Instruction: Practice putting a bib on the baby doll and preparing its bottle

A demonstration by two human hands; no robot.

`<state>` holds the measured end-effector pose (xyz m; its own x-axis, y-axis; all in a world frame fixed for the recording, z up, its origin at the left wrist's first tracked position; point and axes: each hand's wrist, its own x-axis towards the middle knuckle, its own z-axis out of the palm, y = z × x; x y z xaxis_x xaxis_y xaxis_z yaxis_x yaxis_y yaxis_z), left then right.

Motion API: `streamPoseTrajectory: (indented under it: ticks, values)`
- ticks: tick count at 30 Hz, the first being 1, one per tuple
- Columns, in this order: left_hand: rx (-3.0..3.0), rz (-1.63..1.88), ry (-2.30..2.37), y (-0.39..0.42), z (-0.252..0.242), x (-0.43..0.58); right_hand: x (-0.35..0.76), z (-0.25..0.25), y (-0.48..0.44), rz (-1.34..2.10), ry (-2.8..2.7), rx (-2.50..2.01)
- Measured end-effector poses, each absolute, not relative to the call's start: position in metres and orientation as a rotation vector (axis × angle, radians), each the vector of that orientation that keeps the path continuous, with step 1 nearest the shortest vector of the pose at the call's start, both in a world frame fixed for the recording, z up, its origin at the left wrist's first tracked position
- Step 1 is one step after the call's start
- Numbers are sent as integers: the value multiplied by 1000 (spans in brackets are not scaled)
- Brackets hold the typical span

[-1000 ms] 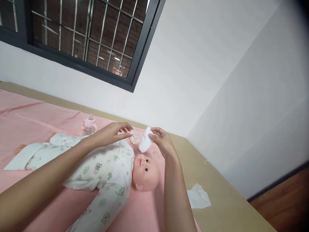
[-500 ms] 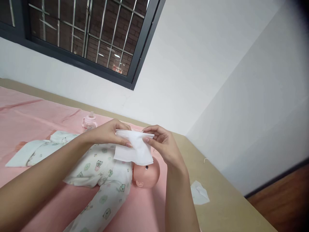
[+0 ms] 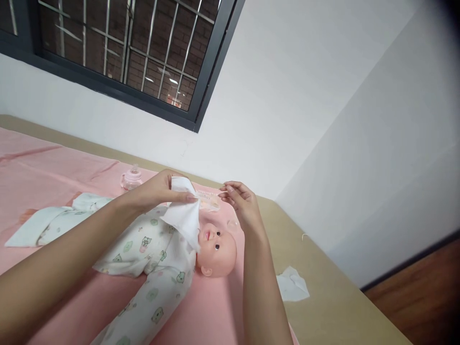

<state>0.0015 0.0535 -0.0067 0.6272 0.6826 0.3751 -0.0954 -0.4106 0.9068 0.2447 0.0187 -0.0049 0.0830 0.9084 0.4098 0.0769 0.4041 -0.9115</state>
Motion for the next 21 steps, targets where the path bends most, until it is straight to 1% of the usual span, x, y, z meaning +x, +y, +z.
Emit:
streamPoseTrajectory:
  ticks: [6, 11, 16, 21]
  values:
    - [1859, 610, 576, 55, -27, 30, 289, -67, 67, 943, -1085, -1136]
    - [2095, 559, 693, 47, -40, 48, 304, -113, 81, 1019, -957, -1258]
    - [2238, 530, 796, 40, -42, 53, 310, -138, 85, 1111, -909, -1340]
    - [2339, 470, 896, 32, -38, 56, 318, -152, 90, 1133, -860, -1300]
